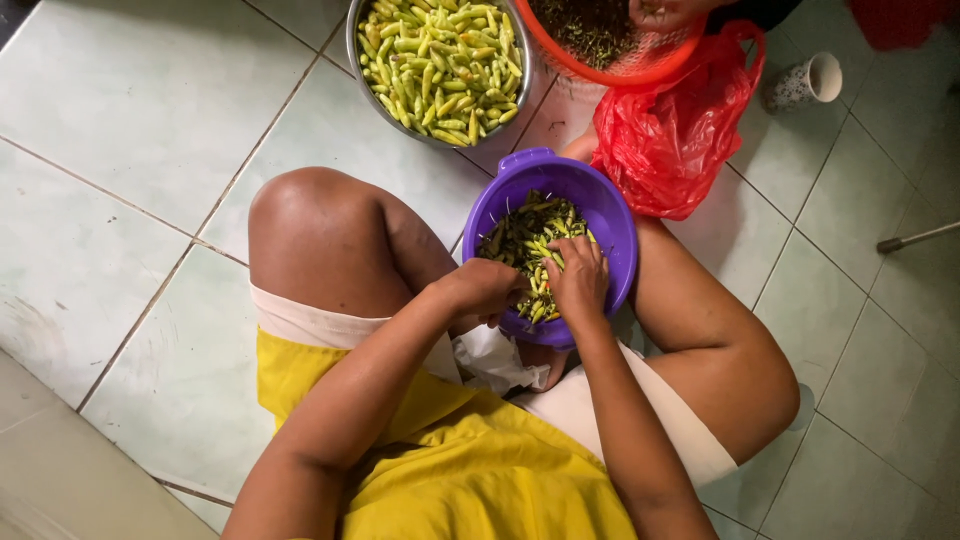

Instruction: A person sits on the floor and manually removes the stems from green chili peppers, sorting them into a bowl.

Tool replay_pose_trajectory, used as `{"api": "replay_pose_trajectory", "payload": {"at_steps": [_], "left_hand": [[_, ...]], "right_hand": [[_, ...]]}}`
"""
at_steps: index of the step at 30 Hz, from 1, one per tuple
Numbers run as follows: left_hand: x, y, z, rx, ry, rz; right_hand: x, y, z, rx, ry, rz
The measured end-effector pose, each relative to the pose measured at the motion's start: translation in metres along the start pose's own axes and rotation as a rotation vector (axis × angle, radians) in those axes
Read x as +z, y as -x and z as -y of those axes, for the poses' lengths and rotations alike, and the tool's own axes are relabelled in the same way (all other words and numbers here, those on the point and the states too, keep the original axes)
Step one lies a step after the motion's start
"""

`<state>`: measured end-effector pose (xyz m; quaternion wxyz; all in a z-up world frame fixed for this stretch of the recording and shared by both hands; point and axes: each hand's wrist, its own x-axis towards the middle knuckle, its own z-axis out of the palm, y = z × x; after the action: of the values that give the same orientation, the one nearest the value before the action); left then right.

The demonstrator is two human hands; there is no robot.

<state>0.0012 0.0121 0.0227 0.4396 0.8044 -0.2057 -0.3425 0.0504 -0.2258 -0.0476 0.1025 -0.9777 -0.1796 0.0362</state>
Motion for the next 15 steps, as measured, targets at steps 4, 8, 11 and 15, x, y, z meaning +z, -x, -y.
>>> {"api": "replay_pose_trajectory", "payload": {"at_steps": [4, 8, 11, 15], "left_hand": [[0.003, -0.002, 0.002, -0.009, 0.016, -0.005], [-0.003, -0.006, -0.003, -0.023, -0.022, 0.011], [0.001, -0.014, 0.011, -0.031, -0.005, -0.018], [0.011, -0.027, 0.027, -0.027, 0.019, -0.069]], "right_hand": [[-0.028, 0.007, 0.004, -0.021, -0.092, -0.028], [-0.073, 0.018, 0.018, -0.015, -0.343, -0.057], [-0.099, 0.030, 0.027, 0.013, -0.499, 0.022], [-0.109, 0.044, 0.034, 0.026, -0.541, 0.131]]}}
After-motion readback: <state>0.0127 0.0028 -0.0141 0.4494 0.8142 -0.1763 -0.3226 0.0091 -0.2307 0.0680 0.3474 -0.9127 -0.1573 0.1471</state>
